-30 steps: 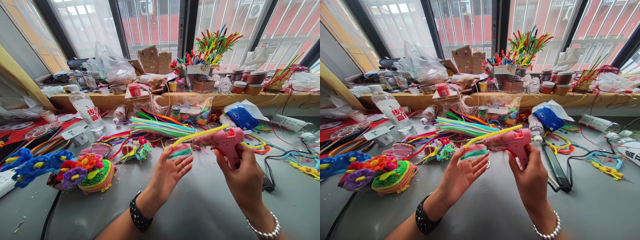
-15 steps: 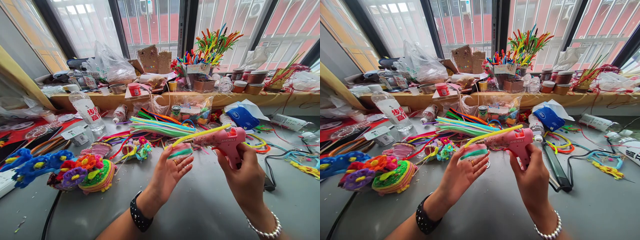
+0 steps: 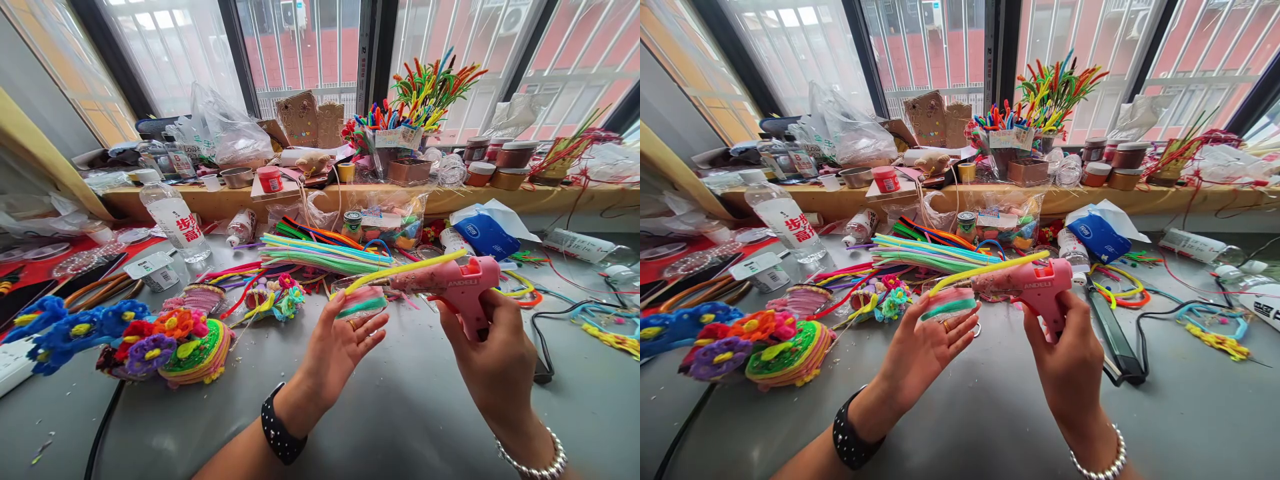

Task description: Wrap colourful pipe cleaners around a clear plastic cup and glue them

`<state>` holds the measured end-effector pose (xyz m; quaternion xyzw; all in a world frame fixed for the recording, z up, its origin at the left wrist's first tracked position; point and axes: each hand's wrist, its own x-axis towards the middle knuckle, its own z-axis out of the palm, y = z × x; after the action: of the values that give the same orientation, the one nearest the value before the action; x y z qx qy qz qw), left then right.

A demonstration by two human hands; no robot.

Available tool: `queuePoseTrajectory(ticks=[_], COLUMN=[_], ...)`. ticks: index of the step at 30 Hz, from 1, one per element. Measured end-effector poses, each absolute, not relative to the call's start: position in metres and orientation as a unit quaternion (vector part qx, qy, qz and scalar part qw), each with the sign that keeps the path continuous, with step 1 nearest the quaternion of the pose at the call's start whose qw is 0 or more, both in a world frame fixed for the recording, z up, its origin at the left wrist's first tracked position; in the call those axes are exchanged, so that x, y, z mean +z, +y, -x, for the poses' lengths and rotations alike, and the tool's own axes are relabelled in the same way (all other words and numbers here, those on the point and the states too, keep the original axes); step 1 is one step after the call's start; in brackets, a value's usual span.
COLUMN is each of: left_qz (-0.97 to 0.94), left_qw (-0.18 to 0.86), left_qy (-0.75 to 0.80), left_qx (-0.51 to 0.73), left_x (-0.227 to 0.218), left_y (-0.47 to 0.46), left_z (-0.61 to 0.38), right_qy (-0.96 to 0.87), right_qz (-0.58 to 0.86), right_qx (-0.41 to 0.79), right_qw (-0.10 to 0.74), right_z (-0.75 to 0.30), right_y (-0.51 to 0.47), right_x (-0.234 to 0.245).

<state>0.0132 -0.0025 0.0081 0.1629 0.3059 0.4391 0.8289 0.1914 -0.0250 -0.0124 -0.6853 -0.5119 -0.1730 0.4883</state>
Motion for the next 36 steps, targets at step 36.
queuePoseTrajectory(ticks=[36], left_qz=[-0.174], left_qw=[0.839], left_qy=[0.276], left_qx=[0.436], left_x=[0.0108], left_y=[-0.0032], left_z=[-0.0101], right_qy=[-0.499], right_qz=[0.686], right_qx=[-0.199], right_qw=[0.491], right_z=[-0.197], right_y=[-0.0307], right_x=[-0.0112])
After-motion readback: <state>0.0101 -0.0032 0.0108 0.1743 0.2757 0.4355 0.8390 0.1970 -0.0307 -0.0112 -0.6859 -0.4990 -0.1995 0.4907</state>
